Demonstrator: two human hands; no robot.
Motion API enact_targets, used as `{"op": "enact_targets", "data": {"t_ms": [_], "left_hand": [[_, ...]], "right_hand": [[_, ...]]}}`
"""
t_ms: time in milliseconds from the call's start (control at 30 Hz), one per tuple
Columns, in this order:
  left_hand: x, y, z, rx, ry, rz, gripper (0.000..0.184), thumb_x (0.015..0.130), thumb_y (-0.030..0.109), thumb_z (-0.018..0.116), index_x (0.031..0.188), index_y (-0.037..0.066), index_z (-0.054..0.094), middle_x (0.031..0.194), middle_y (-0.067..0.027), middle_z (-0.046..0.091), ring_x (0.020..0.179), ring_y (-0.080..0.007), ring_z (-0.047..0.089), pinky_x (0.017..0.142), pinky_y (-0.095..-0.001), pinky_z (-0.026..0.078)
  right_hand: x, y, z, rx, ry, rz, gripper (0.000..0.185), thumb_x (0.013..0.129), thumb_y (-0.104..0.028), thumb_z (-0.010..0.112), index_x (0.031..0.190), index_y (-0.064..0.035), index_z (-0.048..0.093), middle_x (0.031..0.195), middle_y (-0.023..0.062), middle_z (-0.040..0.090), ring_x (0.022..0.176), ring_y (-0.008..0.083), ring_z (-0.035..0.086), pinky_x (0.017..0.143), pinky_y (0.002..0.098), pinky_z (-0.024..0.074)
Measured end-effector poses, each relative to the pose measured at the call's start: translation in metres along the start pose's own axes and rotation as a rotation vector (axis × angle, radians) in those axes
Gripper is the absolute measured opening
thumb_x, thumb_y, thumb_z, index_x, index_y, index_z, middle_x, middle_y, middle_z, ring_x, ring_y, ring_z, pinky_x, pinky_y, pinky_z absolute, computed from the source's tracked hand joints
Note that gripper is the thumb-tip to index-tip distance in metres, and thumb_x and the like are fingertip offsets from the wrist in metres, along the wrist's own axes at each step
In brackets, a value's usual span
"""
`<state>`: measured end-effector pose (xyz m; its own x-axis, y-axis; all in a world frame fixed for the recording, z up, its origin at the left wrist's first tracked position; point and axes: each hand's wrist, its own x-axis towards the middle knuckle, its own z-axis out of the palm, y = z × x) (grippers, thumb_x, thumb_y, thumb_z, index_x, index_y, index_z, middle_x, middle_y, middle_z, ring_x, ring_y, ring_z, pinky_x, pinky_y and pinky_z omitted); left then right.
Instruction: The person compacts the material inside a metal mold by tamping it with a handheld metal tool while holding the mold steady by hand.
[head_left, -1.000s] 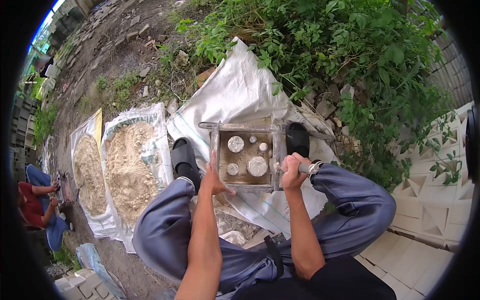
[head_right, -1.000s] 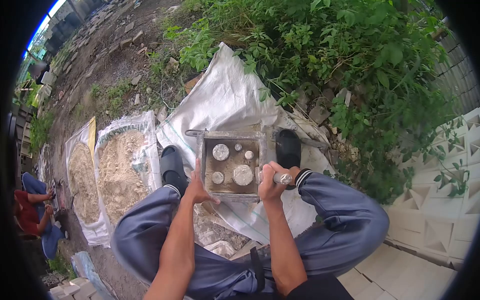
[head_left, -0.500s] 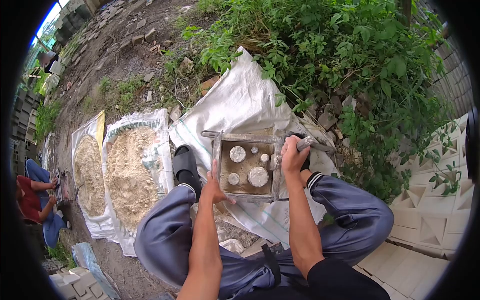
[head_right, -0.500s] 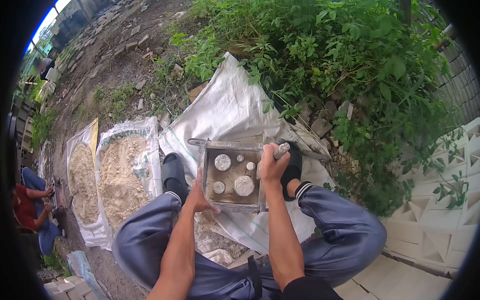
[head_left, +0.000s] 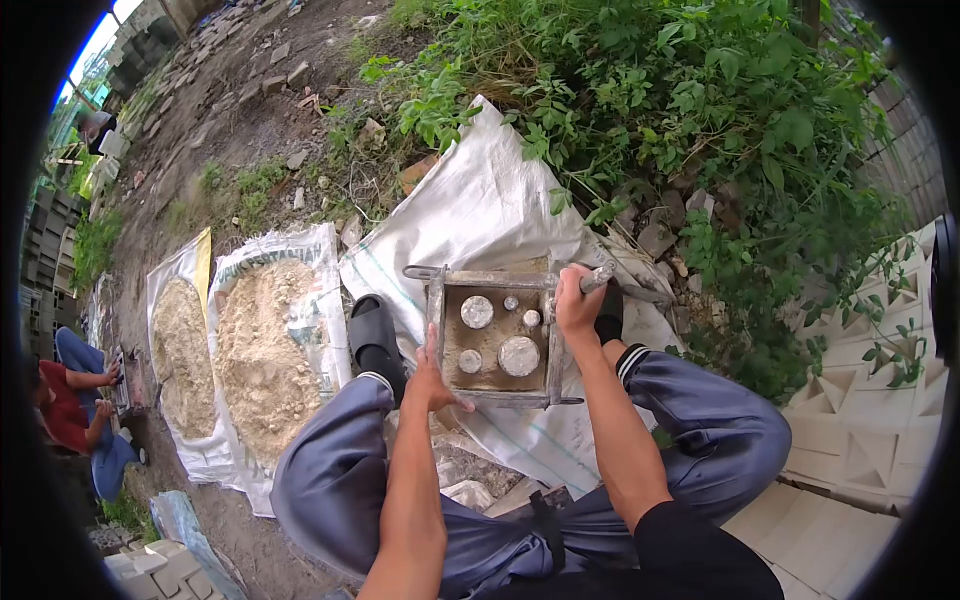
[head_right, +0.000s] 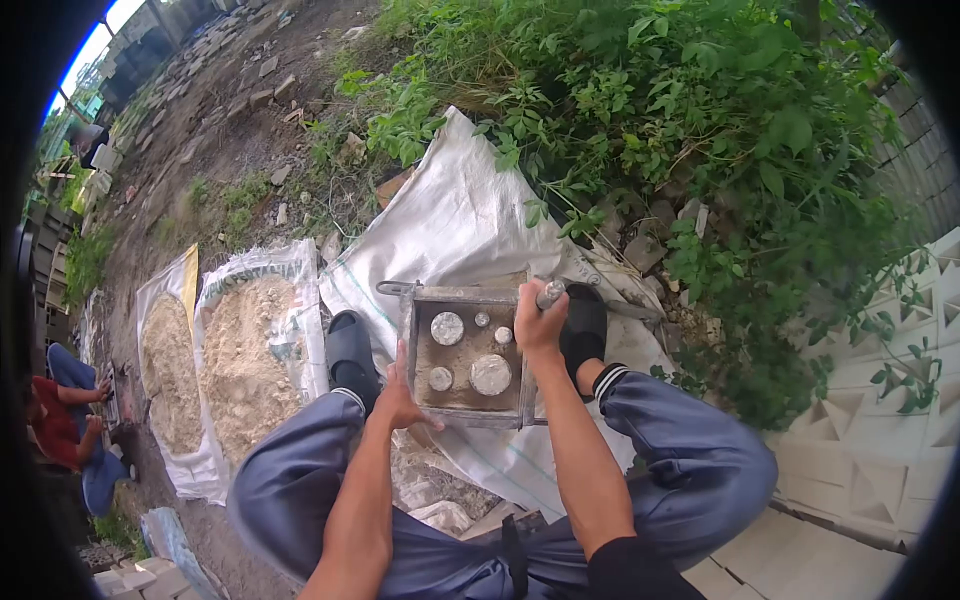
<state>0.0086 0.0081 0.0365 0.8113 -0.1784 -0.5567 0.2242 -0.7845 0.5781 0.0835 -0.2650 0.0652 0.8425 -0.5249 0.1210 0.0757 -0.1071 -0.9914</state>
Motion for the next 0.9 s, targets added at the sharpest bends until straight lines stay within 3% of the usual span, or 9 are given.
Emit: {"op": "enact_targets", "data": {"t_ms": [33,167,233,300,533,633,733,800,900], "left_hand": [[-0.001,0.000,0.002,-0.014,-0.003,0.014,0.170,0.032,0.025,0.100,0.153,0.021,-0.020,0.156,-0.0229,0.019,0.134,-0.0417,0.042,0.110,-0.0469,0.041],[-0.001,-0.002,0.004,0.016,-0.010,-0.002,0.171,0.032,0.025,0.100,0.153,0.020,-0.020,0.156,-0.0229,0.018,0.134,-0.0413,0.041,0.111,-0.0468,0.040],[-0.001,0.000,0.001,-0.028,-0.017,0.016,0.171,0.031,0.026,0.100,0.153,0.020,-0.019,0.156,-0.0237,0.017,0.135,-0.0413,0.040,0.112,-0.0467,0.039],[0.001,-0.003,0.003,-0.015,0.005,0.047,0.171,0.031,0.027,0.100,0.153,0.020,-0.020,0.156,-0.0243,0.017,0.135,-0.0416,0.041,0.111,-0.0470,0.040],[0.003,-0.010,0.009,0.017,0.022,0.021,0.172,0.031,0.027,0.100,0.152,0.023,-0.021,0.154,-0.0266,0.021,0.132,-0.0431,0.044,0.108,-0.0485,0.043],[0.003,-0.004,0.001,0.013,0.021,0.044,0.171,0.033,0.025,0.100,0.152,0.024,-0.022,0.153,-0.0274,0.023,0.131,-0.0439,0.045,0.107,-0.0489,0.044],[0.000,0.004,0.000,-0.005,-0.009,0.009,0.170,0.033,0.024,0.100,0.152,0.024,-0.022,0.153,-0.0275,0.023,0.131,-0.0439,0.045,0.107,-0.0491,0.044],[-0.006,-0.001,0.001,0.002,-0.011,-0.012,0.170,0.034,0.023,0.100,0.152,0.024,-0.021,0.153,-0.0275,0.024,0.131,-0.0437,0.044,0.107,-0.0490,0.044],[0.000,0.006,-0.002,-0.023,-0.051,-0.019,0.172,0.031,0.026,0.100,0.152,0.018,-0.021,0.155,-0.0277,0.019,0.141,-0.0426,0.030,0.115,-0.0474,0.033]], "right_hand": [[0.008,-0.014,0.007,0.069,0.007,0.150,0.028,0.086,-0.013,0.057,0.064,0.0007,0.050,0.058,0.0020,0.050,0.054,0.0162,0.048,0.053,0.0359,0.0366],[0.003,-0.078,0.005,0.241,0.099,0.096,0.029,0.087,-0.012,0.054,0.062,0.0018,0.045,0.055,0.0026,0.046,0.053,0.0136,0.040,0.051,0.0355,0.0327],[-0.003,-0.005,0.001,0.127,0.030,0.009,0.029,0.086,-0.011,0.053,0.061,0.0017,0.044,0.054,0.0048,0.043,0.052,0.0135,0.039,0.051,0.0364,0.0312],[0.001,-0.019,0.005,-0.007,-0.125,-0.108,0.031,0.086,-0.009,0.050,0.059,0.0016,0.038,0.053,0.0109,0.034,0.050,0.0146,0.034,0.049,0.0389,0.0272],[-0.023,-0.034,0.003,-0.018,0.000,-0.092,0.032,0.086,-0.009,0.050,0.059,0.0022,0.037,0.051,0.0133,0.034,0.047,0.0133,0.034,0.047,0.0396,0.0269],[-0.010,-0.042,0.017,-0.212,-0.186,-0.174,0.031,0.085,-0.009,0.051,0.059,0.0021,0.040,0.050,0.0135,0.034,0.045,0.0169,0.035,0.047,0.0389,0.0283],[-0.011,-0.080,0.015,-0.213,-0.160,-0.214,0.031,0.086,-0.009,0.052,0.059,0.0022,0.040,0.050,0.0141,0.035,0.044,0.0203,0.036,0.047,0.0391,0.0295],[-0.025,-0.060,0.005,-0.151,-0.178,-0.098,0.032,0.086,-0.010,0.053,0.059,0.0023,0.040,0.050,0.0157,0.037,0.044,0.0229,0.036,0.048,0.0397,0.0305],[-0.025,-0.032,0.009,-0.216,-0.159,-0.273,0.034,0.086,-0.010,0.054,0.058,0.0025,0.040,0.049,0.0168,0.038,0.043,0.0279,0.037,0.048,0.0409,0.0309]]}}
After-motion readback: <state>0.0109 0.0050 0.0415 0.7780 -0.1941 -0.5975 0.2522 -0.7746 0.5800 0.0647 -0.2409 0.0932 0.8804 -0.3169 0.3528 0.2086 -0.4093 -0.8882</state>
